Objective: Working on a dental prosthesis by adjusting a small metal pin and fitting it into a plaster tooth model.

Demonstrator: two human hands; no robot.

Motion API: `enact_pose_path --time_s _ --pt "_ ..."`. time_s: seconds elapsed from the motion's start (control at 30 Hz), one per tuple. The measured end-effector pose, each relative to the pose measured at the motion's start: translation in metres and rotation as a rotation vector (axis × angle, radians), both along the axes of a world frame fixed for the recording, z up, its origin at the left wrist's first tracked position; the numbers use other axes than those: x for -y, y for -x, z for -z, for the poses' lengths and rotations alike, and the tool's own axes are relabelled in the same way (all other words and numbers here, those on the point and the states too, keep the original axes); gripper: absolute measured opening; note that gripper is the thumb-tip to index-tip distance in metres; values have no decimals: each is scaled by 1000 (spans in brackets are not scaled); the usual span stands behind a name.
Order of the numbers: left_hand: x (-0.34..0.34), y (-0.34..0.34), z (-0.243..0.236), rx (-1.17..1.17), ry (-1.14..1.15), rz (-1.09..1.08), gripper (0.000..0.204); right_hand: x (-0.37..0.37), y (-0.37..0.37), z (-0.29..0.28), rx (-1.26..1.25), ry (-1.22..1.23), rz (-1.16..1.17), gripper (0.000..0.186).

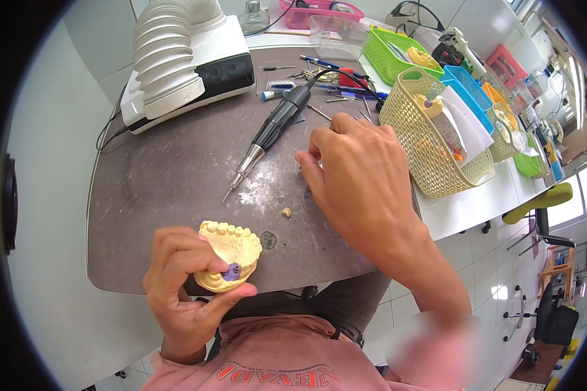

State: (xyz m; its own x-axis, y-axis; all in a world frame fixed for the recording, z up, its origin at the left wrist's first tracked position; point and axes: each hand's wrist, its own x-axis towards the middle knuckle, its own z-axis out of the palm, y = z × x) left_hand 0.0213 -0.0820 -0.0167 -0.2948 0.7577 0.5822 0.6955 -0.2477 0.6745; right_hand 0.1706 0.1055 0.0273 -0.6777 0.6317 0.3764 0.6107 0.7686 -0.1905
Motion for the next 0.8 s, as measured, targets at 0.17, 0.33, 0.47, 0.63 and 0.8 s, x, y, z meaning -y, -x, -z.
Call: enact_pose_path --time_s 0.17,0.33,0.47,0.63,0.8 --pt "-3 -1 2 -54 -18 -14 44 -1 2 6 110 -97 13 19" --pt "-5 1 1 -28 -25 -46 44 -5 5 4 87 22 -27 16" --pt "-4 2 -1 -11 1 -24 48 -2 5 0 -124 75 -156 10" --pt "-7 1 2 339 -3 14 47 31 3 -12 -402 443 -409 9" --pt "-3 3 3 301 23 29 52 43 7 -9 -383 543 -553 7"
